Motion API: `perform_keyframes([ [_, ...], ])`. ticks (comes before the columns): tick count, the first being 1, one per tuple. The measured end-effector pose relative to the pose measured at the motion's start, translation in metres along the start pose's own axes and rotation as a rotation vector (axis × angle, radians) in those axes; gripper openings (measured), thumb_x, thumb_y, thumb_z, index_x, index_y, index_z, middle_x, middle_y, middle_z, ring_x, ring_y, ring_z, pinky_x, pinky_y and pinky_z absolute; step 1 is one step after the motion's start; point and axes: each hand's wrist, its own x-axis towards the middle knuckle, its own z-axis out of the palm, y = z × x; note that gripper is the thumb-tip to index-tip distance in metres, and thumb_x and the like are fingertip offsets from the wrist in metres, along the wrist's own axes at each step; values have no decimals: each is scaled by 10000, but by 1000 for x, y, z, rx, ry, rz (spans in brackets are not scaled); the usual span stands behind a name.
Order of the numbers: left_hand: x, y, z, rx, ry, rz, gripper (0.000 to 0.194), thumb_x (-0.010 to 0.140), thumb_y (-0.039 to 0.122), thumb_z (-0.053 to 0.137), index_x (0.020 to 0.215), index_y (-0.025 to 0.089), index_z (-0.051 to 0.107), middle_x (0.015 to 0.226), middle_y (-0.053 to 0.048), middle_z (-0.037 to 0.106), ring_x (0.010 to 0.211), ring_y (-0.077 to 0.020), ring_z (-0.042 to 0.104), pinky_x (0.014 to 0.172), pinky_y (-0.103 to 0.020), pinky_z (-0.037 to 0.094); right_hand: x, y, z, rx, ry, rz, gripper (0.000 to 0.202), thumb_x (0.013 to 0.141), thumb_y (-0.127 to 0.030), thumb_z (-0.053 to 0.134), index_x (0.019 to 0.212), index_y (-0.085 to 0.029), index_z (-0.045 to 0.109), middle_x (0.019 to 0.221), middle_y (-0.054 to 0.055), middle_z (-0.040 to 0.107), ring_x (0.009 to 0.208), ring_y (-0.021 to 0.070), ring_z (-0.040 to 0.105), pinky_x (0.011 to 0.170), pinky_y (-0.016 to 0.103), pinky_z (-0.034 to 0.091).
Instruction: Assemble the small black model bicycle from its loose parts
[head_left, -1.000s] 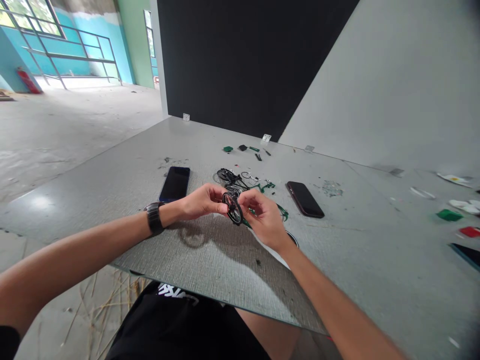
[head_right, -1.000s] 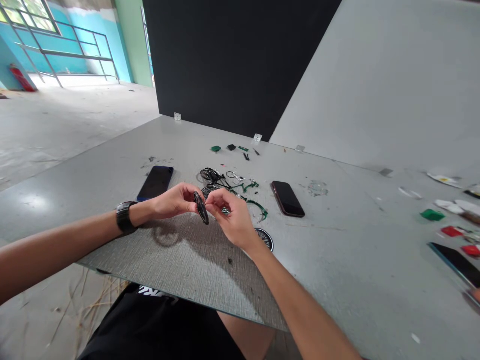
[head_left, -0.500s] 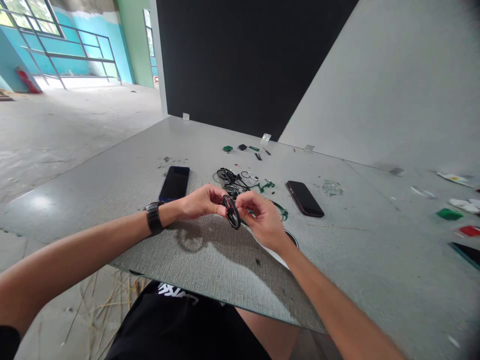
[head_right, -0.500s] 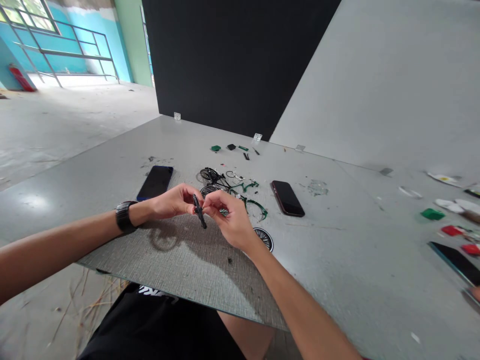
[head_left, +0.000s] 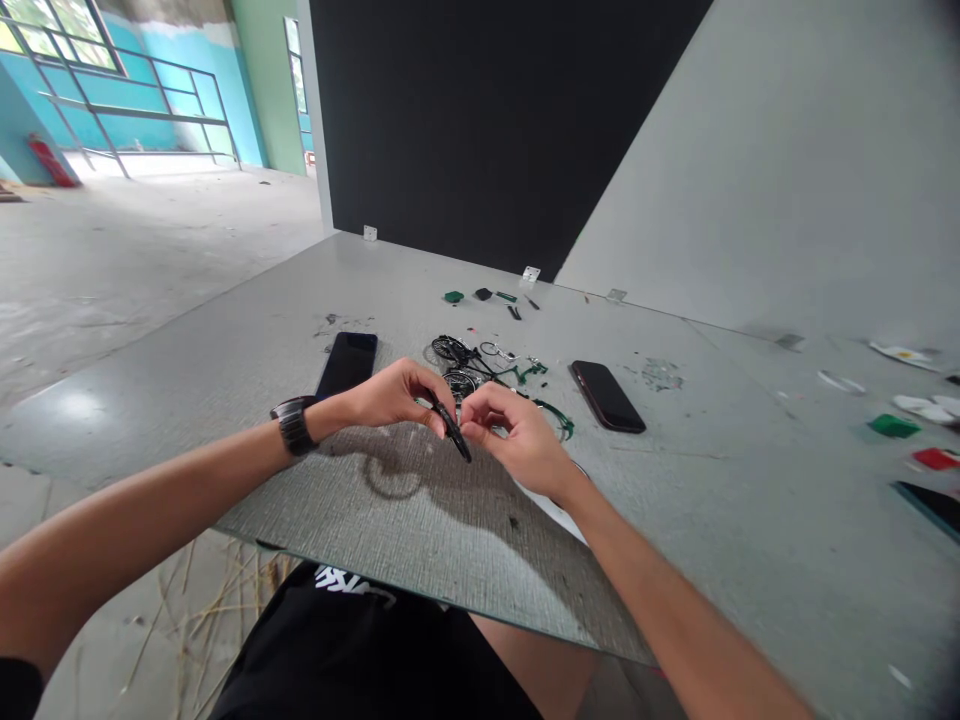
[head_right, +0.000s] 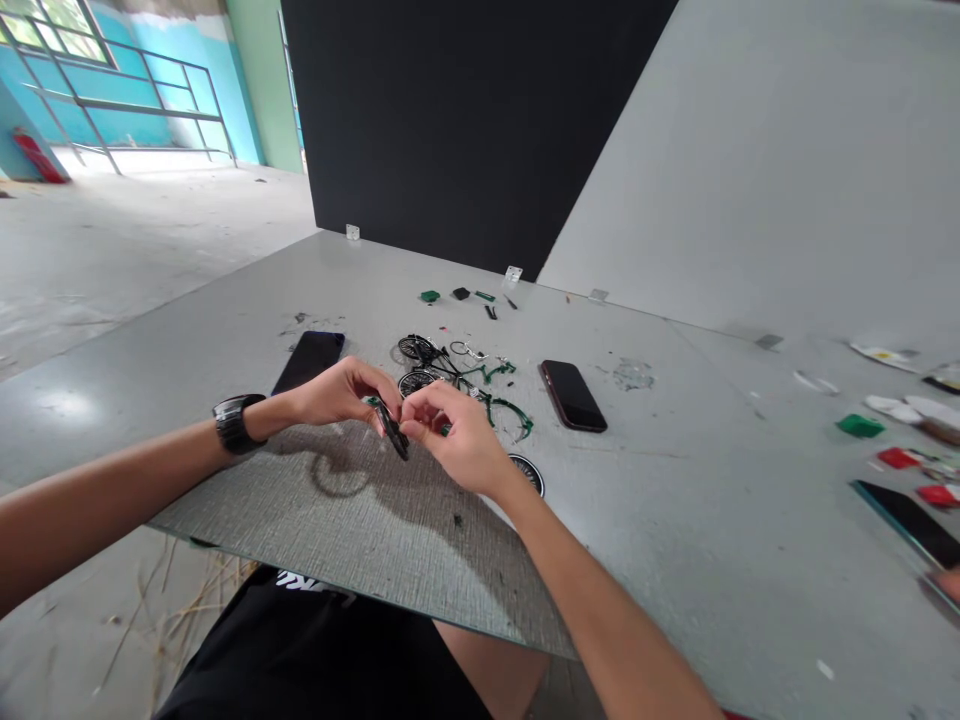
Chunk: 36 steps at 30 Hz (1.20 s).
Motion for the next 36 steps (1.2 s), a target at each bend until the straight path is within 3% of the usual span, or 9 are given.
perform_keyframes([
  [4, 0, -2, 0, 31, 11, 17, 241, 682, 311, 918, 827, 160, 799, 822, -67, 772, 735, -146, 694, 721, -251, 550, 0, 0, 0, 81, -41, 88, 201, 924, -406, 695, 889, -219, 631, 857, 10, 618, 761, 147, 563, 697, 297, 465],
  [12, 0, -4, 2, -96, -6, -12, 350, 633, 397, 941, 806, 138, 781, 817, -86, 767, 753, -169, 718, 748, -293, 587, -2, 3, 4, 33, 69, -133, 217, 931, -431, 699, 852, -235, 651, 851, 13, 601, 751, 149, 533, 668, 296, 425],
  [23, -1, 5, 5, -176, -20, -25, 331, 605, 360, 957, 766, 134, 776, 802, -71, 765, 731, -147, 716, 725, -260, 590, -2, 1, 6, -4, 56, -172, 209, 960, -431, 656, 860, -248, 645, 845, 11, 607, 764, 155, 550, 676, 304, 430],
  [36, -1, 3, 3, -53, -9, 36, 305, 643, 388, 938, 779, 158, 789, 830, -81, 773, 777, -170, 717, 774, -291, 582, -2, -5, 4, 4, 8, -52, 193, 939, -408, 677, 864, -232, 644, 864, 15, 618, 737, 145, 544, 671, 297, 451],
])
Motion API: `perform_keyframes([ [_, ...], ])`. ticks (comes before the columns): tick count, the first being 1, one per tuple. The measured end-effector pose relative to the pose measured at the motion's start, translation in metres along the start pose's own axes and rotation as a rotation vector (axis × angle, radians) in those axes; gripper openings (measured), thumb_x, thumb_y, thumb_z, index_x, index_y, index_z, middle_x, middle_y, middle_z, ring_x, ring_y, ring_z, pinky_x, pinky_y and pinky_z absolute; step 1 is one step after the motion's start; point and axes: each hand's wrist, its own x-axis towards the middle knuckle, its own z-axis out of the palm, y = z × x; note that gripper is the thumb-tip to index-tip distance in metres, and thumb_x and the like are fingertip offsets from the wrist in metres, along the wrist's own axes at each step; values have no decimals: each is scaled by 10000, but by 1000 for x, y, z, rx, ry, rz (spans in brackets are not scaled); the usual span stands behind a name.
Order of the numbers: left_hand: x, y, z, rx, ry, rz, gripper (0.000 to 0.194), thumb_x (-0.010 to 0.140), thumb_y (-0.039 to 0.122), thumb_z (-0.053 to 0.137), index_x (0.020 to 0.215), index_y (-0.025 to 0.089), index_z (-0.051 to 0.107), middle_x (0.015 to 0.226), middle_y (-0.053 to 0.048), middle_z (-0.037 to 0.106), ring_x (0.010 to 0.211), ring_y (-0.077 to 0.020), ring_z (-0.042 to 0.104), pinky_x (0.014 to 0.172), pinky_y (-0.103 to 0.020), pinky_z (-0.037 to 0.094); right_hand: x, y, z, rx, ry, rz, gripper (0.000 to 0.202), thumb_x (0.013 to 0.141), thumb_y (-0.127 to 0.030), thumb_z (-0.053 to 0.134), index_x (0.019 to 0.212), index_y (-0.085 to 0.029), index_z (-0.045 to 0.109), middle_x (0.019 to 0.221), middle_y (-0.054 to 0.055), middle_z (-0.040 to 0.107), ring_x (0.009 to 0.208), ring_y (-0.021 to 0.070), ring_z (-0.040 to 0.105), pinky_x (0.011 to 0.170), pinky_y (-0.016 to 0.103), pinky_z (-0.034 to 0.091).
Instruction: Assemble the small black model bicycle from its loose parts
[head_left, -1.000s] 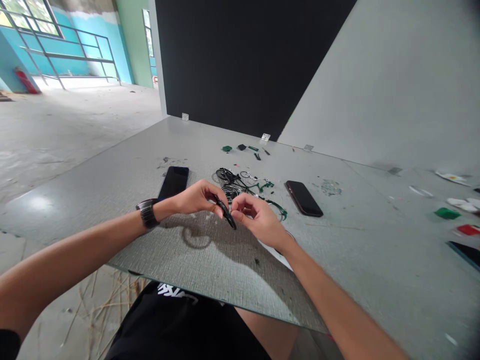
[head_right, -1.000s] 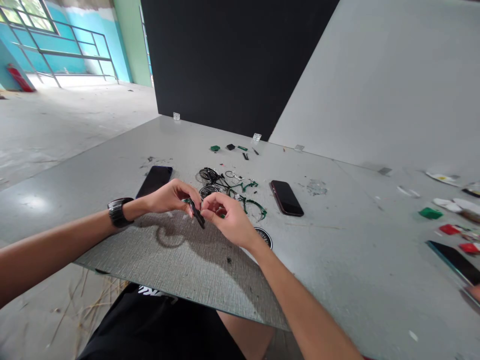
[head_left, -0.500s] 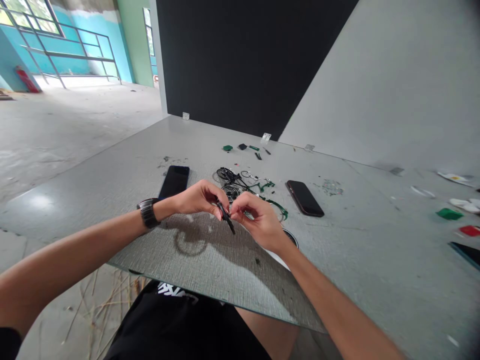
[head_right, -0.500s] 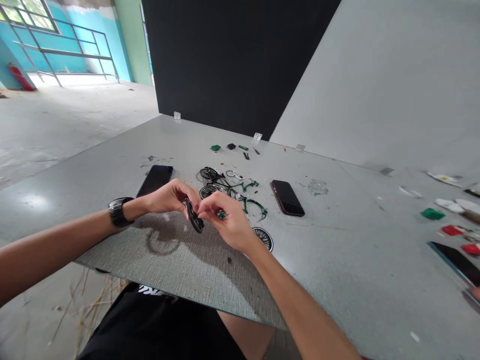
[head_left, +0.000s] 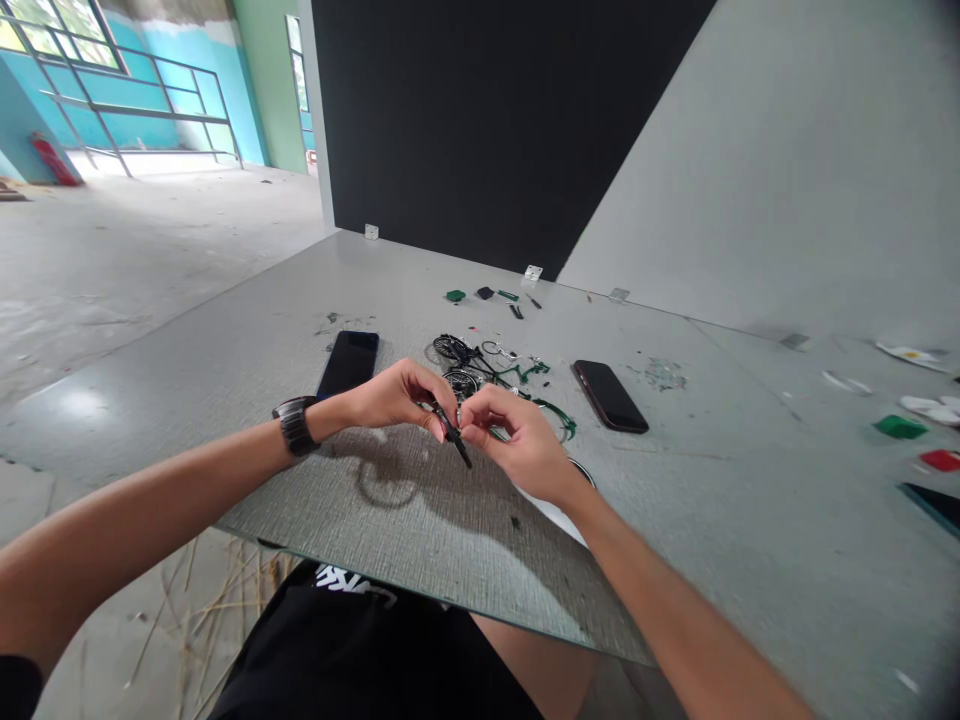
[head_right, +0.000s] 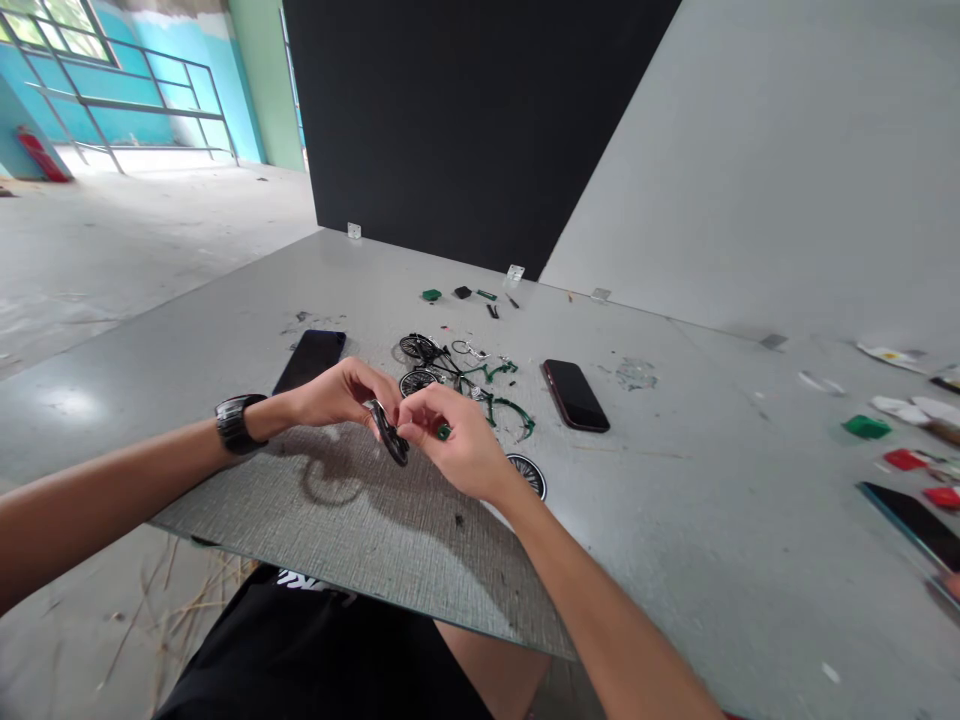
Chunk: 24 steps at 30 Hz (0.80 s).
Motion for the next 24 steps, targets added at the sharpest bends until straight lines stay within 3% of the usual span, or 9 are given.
perform_keyframes([
  [7, -1, 2, -4, 125, -12, 73, 262, 693, 361, 916, 818, 159, 805, 861, -102, 774, 811, -185, 714, 800, -305, 565, 1, 0, -3, 15, -31, 84, 120, 925, -328, 682, 868, -228, 648, 883, 12, 642, 763, 147, 568, 708, 304, 470],
  [12, -1, 3, -5, 182, -10, 41, 275, 711, 385, 901, 823, 157, 796, 866, -100, 773, 829, -192, 709, 812, -314, 556, 1, 1, -5, 23, -30, 113, 178, 918, -383, 697, 861, -220, 653, 862, 16, 656, 757, 148, 584, 700, 299, 479],
  [19, -1, -1, -1, 269, 83, 0, 419, 651, 351, 936, 942, 149, 714, 870, -38, 736, 804, -143, 670, 753, -255, 515, 1, 1, -2, 41, 16, 95, 198, 942, -406, 678, 1038, -236, 714, 951, 41, 717, 832, 169, 653, 735, 314, 520],
  [24, -1, -4, 0, 273, 101, -1, 408, 656, 346, 933, 927, 150, 701, 881, -37, 730, 821, -146, 671, 769, -264, 517, 1, 0, 1, -10, 33, 49, 113, 924, -343, 704, 945, -240, 745, 940, 38, 714, 838, 175, 650, 724, 321, 516],
])
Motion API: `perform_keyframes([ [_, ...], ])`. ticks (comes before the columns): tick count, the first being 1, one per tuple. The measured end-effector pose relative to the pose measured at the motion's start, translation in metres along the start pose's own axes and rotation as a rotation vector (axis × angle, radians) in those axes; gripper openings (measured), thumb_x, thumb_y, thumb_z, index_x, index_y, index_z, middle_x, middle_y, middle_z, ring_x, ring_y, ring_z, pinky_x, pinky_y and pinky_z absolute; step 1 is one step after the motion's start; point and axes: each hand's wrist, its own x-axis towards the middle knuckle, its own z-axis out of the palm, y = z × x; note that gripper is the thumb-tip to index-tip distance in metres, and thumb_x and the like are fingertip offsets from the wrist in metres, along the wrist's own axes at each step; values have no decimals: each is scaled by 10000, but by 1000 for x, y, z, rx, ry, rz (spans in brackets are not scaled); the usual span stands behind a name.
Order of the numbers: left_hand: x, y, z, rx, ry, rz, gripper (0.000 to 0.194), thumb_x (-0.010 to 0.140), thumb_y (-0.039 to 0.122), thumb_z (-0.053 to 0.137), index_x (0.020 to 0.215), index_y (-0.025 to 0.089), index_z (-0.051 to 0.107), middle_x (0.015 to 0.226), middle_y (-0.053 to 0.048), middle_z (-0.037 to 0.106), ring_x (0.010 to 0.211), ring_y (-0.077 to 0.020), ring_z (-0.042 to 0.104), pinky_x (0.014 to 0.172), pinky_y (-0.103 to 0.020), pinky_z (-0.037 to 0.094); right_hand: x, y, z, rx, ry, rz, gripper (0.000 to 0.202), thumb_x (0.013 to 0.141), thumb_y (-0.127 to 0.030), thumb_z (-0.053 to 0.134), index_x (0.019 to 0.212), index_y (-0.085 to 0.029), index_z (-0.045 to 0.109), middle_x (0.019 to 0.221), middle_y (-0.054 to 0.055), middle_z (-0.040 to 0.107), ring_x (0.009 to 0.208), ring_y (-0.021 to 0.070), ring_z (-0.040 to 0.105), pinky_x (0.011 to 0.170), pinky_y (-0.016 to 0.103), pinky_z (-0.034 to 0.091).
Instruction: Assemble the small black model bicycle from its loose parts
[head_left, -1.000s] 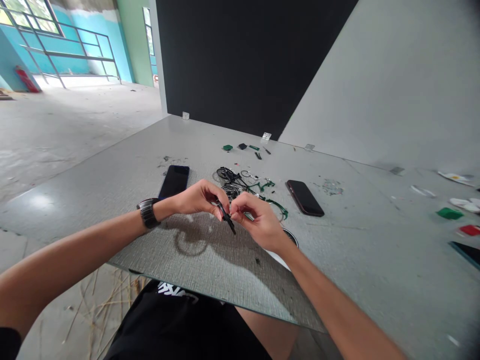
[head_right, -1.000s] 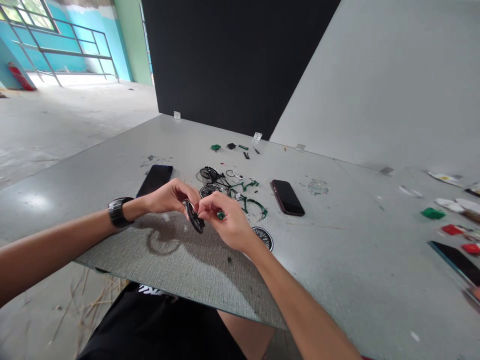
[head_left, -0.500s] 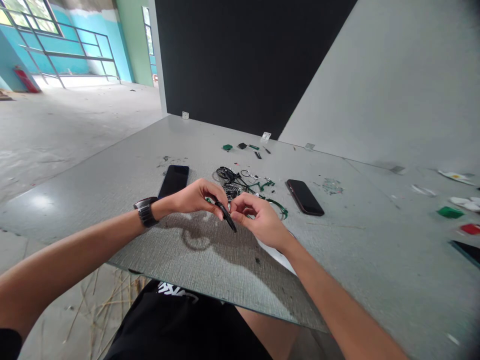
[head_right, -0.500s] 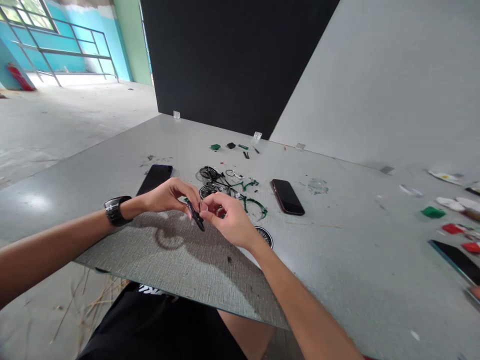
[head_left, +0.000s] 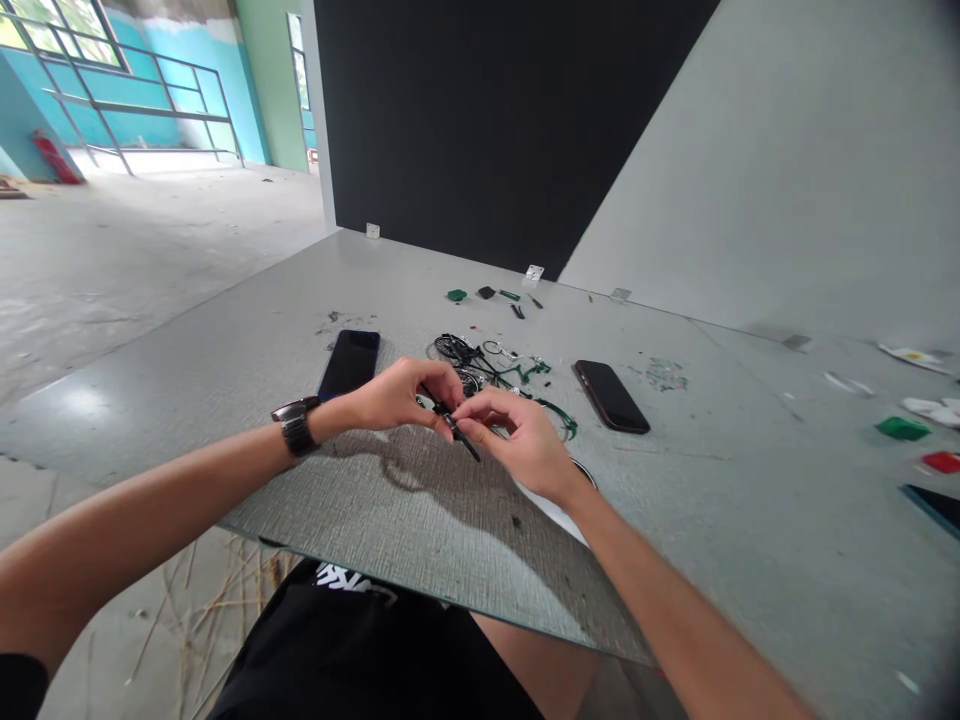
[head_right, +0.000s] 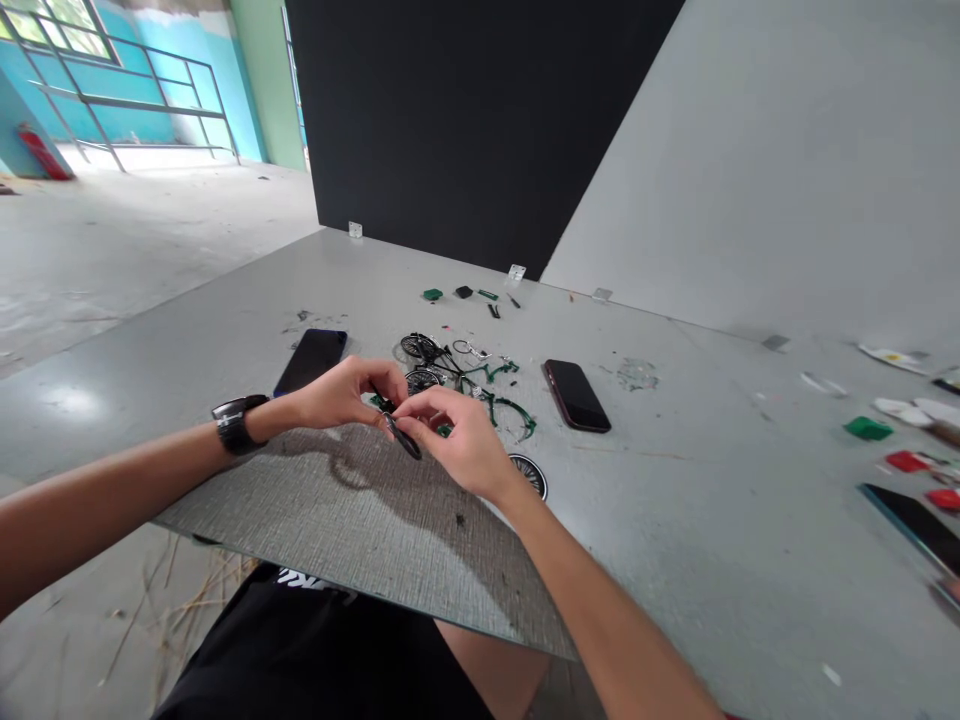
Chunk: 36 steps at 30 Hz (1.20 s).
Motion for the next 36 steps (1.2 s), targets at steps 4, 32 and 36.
perform_keyframes([
  [4, 0, 2, 1, -45, -25, -10, 334, 688, 345, 914, 859, 143, 711, 838, -35, 731, 795, -141, 672, 759, -259, 523, -1, 1, -1, -30, -43, -20, 146, 947, -370, 676, 921, -231, 711, 920, 35, 684, 806, 166, 619, 696, 312, 492],
  [32, -3, 6, -1, 482, 362, 574, 89, 911, 258, 736, 976, 204, 765, 934, -62, 733, 846, -144, 697, 776, -278, 577, -1, 5, -12, -392, 123, -331, 70, 1007, -238, 573, 1012, -253, 641, 1017, 44, 612, 891, 176, 608, 773, 326, 497],
  [36, -8, 6, -2, 706, 345, 691, 141, 970, 195, 647, 1078, 225, 733, 963, -54, 717, 861, -137, 682, 760, -271, 567, 0, 9, -15, -413, 136, -305, 53, 977, -274, 637, 1021, -246, 646, 979, 40, 647, 872, 184, 613, 743, 321, 495],
])
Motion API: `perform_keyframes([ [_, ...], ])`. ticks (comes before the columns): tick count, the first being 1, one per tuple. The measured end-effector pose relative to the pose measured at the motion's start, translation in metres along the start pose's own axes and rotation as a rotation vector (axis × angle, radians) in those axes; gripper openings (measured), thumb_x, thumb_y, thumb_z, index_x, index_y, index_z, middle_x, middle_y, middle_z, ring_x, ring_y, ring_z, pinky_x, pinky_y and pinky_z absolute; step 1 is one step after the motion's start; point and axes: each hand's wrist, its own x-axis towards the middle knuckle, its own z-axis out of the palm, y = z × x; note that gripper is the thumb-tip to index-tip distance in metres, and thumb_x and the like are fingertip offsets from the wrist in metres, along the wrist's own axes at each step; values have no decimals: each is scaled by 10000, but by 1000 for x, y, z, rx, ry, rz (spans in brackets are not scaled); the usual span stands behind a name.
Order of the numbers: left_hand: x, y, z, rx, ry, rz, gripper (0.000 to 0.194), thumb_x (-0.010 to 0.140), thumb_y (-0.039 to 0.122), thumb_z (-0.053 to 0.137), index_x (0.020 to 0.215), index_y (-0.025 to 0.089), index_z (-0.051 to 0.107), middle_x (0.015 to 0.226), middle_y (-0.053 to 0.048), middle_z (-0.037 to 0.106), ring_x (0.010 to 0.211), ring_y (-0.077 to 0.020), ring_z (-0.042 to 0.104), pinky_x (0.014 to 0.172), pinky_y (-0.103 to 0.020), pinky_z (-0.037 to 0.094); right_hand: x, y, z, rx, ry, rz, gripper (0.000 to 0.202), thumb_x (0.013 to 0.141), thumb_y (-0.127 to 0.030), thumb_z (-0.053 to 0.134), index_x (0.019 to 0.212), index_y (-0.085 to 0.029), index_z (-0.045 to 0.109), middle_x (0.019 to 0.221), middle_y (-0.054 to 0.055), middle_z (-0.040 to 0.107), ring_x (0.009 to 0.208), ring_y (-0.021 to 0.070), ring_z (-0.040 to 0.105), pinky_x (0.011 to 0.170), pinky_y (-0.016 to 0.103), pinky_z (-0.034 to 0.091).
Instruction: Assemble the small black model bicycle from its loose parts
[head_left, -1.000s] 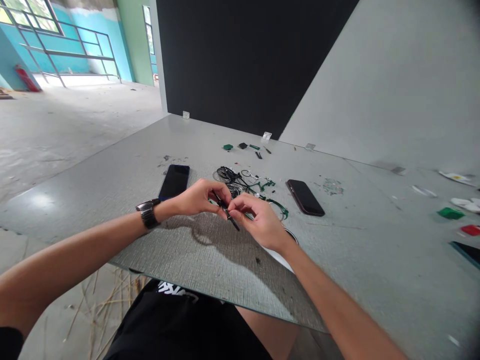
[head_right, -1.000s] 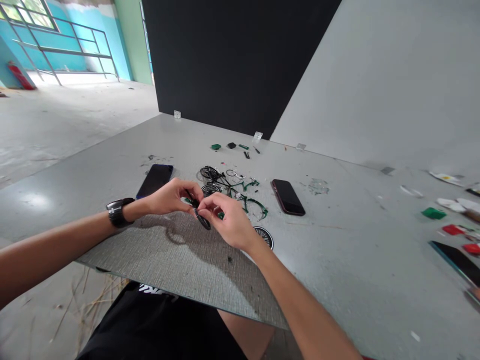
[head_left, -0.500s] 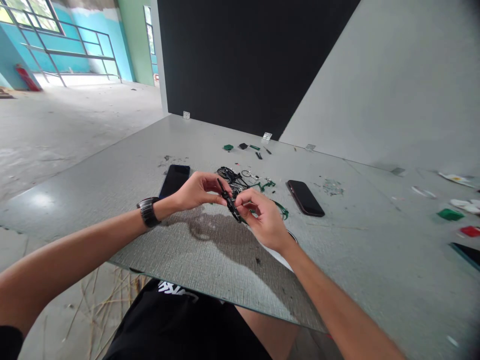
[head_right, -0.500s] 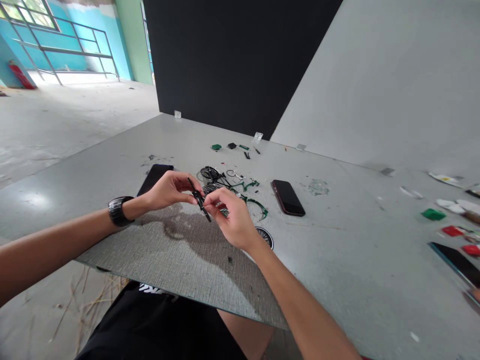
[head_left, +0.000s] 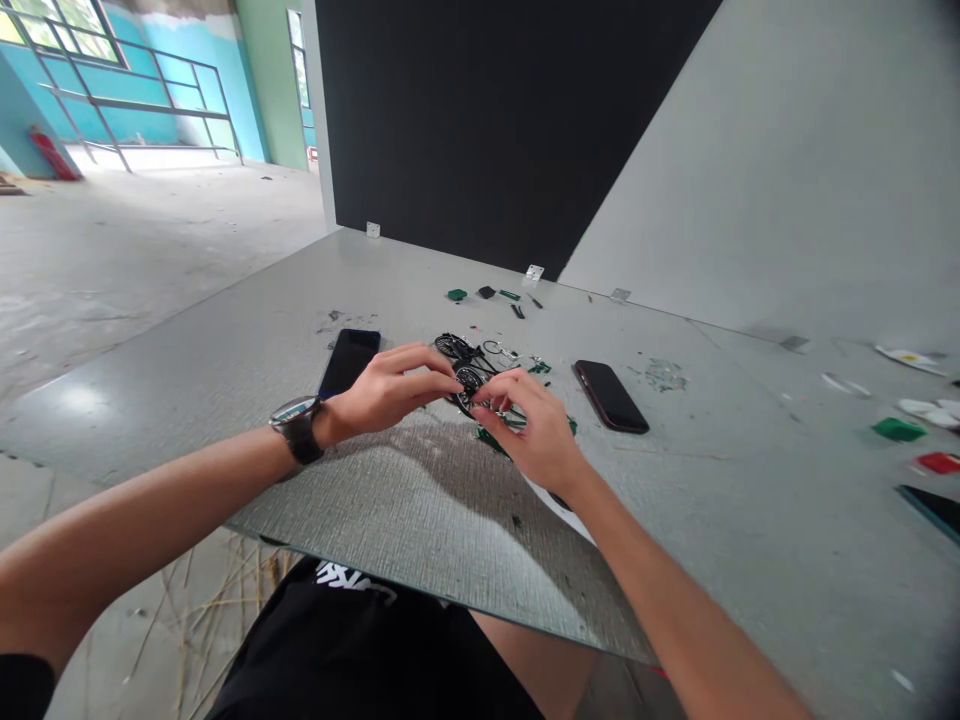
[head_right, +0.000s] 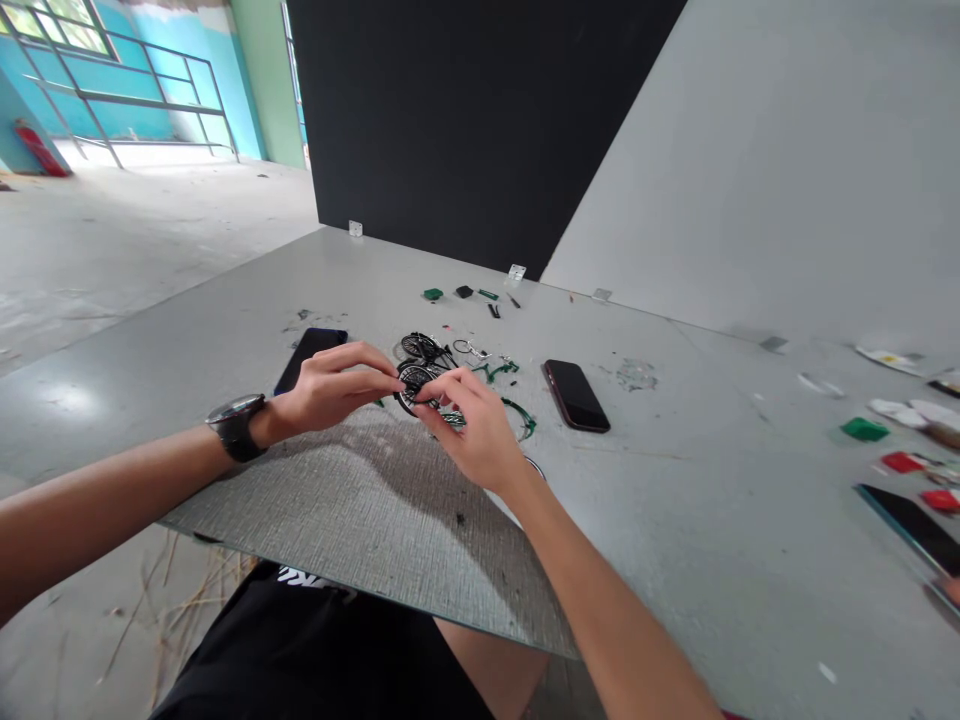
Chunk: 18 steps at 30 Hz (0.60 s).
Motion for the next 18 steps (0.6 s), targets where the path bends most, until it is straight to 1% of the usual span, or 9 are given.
perform_keyframes([
  [5, -3, -1, 0, 25, -11, 26, 174, 967, 161, 644, 1118, 214, 711, 990, -57, 705, 883, -133, 676, 773, -268, 565, -1, 7, 0, -29, 22, 80, 95, 986, -254, 607, 1079, -253, 624, 943, 28, 686, 825, 184, 629, 754, 333, 505],
  [9, -2, 1, -1, 27, -32, 40, 168, 983, 155, 615, 1113, 200, 712, 992, -65, 707, 890, -132, 683, 783, -259, 567, -1, 13, -1, -127, 74, 53, 102, 996, -280, 592, 1089, -250, 622, 988, 46, 683, 893, 205, 632, 805, 354, 495],
  [11, -2, 3, -1, 39, -43, 51, 181, 999, 144, 580, 1110, 201, 711, 993, -66, 707, 892, -132, 691, 789, -256, 569, -1, 14, 0, -168, 96, 72, 110, 999, -315, 590, 1077, -245, 625, 978, 50, 677, 898, 210, 630, 805, 356, 486],
  [15, 0, 9, -1, 80, -90, 90, 186, 1016, 144, 543, 1122, 197, 687, 994, -70, 706, 880, -139, 693, 773, -264, 578, -1, 10, 3, -169, 159, 251, 196, 984, -436, 603, 978, -242, 632, 868, 30, 678, 794, 199, 621, 746, 339, 469],
  [18, 3, 13, -3, 134, -137, 166, 151, 1020, 153, 539, 1103, 185, 661, 976, -69, 708, 881, -155, 689, 763, -285, 589, 0, 5, 5, -112, 173, 362, 289, 987, -501, 568, 906, -232, 638, 767, 13, 670, 681, 176, 592, 683, 322, 452],
])
